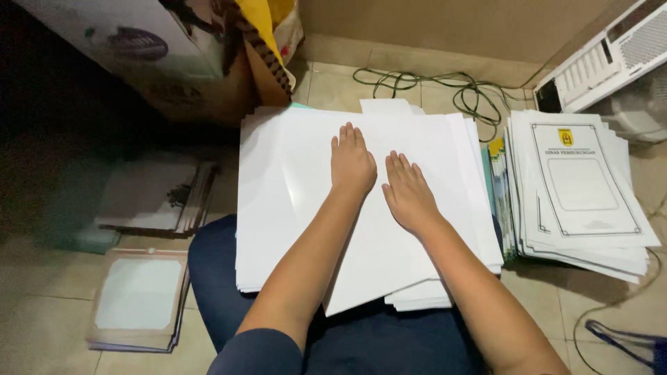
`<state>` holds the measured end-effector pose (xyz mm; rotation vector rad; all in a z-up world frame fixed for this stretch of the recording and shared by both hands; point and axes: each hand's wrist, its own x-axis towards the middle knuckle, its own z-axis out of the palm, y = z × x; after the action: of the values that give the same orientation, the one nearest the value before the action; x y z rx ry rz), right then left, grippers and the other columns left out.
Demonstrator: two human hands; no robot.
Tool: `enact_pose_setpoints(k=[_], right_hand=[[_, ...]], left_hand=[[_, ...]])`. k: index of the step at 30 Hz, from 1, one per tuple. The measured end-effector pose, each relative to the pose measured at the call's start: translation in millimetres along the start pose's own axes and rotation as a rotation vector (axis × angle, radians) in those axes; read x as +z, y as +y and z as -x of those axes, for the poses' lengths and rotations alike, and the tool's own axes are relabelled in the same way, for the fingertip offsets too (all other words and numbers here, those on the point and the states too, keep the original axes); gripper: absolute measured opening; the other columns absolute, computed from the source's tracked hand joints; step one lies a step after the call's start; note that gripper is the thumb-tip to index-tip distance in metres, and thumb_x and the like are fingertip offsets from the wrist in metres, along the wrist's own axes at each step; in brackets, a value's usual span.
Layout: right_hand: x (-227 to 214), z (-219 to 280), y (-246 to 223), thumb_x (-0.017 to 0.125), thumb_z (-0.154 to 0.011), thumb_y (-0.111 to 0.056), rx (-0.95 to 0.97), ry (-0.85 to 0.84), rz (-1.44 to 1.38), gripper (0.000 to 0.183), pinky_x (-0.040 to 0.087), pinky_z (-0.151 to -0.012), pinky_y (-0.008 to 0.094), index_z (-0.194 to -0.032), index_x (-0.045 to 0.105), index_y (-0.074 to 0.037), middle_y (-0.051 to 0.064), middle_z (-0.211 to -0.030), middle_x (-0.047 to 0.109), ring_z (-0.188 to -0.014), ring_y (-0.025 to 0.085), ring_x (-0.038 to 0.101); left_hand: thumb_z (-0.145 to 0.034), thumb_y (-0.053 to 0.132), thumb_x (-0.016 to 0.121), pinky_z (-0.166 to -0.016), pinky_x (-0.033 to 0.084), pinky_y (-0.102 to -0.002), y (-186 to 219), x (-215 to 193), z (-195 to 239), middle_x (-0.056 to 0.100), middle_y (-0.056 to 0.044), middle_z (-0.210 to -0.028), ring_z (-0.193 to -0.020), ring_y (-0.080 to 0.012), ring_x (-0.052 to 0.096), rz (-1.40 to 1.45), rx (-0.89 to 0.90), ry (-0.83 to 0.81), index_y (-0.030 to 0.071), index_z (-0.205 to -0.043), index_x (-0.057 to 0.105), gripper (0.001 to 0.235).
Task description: Sorting and organizing stacks of printed documents.
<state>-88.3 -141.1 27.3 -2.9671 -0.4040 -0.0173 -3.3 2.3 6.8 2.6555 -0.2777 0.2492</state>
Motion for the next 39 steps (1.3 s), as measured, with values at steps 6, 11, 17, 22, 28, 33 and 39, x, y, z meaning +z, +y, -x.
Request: enact_pose_setpoints(k=[6, 11, 17, 22, 28, 33, 39], right_hand=[[-14, 132, -25, 0.043, -0.1, -0.027, -0.02, -0.03, -0.056, 0.066, 0.019, -0.123, 0.047, -0.156, 0.026, 0.006, 0.023, -0.165, 0.025, -0.153, 0.034, 0.023], [-19, 92, -17, 0.043, -0.101, -0.027, -0.02, -0.092, -0.063, 0.067, 0.017, -0.123, 0.047, -0.156, 0.024, 0.005, 0.023, -0.165, 0.023, -0.153, 0.034, 0.02], [3, -47, 9, 0.038, -0.105, -0.026, -0.069, -0.02, -0.076, 0.062, 0.015, -0.125, 0.048, -0.159, 0.025, 0.002, 0.02, -0.168, 0.023, -0.156, 0.032, 0.019], [12, -91, 16, 0.038, -0.106, -0.029, -0.057, 0.016, -0.034, 0.062, 0.016, -0.126, 0.048, -0.159, 0.026, 0.001, 0.017, -0.169, 0.022, -0.157, 0.03, 0.018], [-8, 29, -10, 0.041, -0.103, -0.027, -0.008, -0.005, -0.042, 0.066, 0.015, -0.124, 0.047, -0.157, 0.025, 0.006, 0.023, -0.166, 0.022, -0.155, 0.033, 0.018], [-15, 153, -17, 0.042, -0.101, -0.028, 0.034, -0.033, -0.038, 0.066, 0.017, -0.123, 0.047, -0.155, 0.026, 0.006, 0.024, -0.164, 0.026, -0.153, 0.035, 0.023], [-8, 114, 0, 0.042, -0.101, -0.03, 0.034, -0.096, -0.052, 0.069, 0.016, -0.123, 0.047, -0.156, 0.022, 0.007, 0.026, -0.165, 0.021, -0.154, 0.036, 0.019]], left_hand=[[-0.092, 0.018, 0.05, -0.122, 0.022, -0.049, -2, -3, 0, 0.034, -0.025, -0.16, -0.15, -0.0356, 0.03, -0.021, 0.029, -0.005, -0.01, -0.147, 0.041, 0.063], [-0.093, 0.019, 0.048, -0.123, 0.022, -0.049, -2, 8, -2, 0.034, -0.025, -0.16, -0.151, -0.0351, 0.03, -0.057, 0.043, 0.014, -0.01, -0.148, 0.041, 0.063], [-0.092, 0.02, 0.049, -0.124, 0.021, -0.05, -4, 5, 0, 0.035, -0.026, -0.16, -0.151, -0.036, 0.031, -0.017, 0.025, -0.007, -0.01, -0.148, 0.041, 0.065], [-0.102, 0.024, 0.044, -0.124, 0.02, -0.052, -6, 14, -3, 0.035, -0.028, -0.16, -0.152, -0.0377, 0.03, 0.055, 0.016, -0.004, -0.01, -0.148, 0.042, 0.057], [-0.099, 0.03, 0.041, -0.123, 0.019, -0.051, 10, -23, 1, 0.028, -0.026, -0.164, -0.153, -0.0376, 0.024, -0.111, 0.01, -0.14, -0.006, -0.154, 0.036, 0.066], [-0.101, 0.036, 0.035, -0.123, 0.013, -0.053, 16, -37, 3, 0.018, -0.019, -0.166, -0.154, -0.0363, 0.014, -0.121, 0.012, -0.217, 0.007, -0.158, 0.027, 0.064], [-0.103, 0.027, 0.035, -0.125, 0.015, -0.051, 5, -8, 0, 0.023, -0.019, -0.168, -0.155, -0.0339, 0.018, -0.154, 0.046, -0.156, -0.004, -0.157, 0.03, 0.062]])
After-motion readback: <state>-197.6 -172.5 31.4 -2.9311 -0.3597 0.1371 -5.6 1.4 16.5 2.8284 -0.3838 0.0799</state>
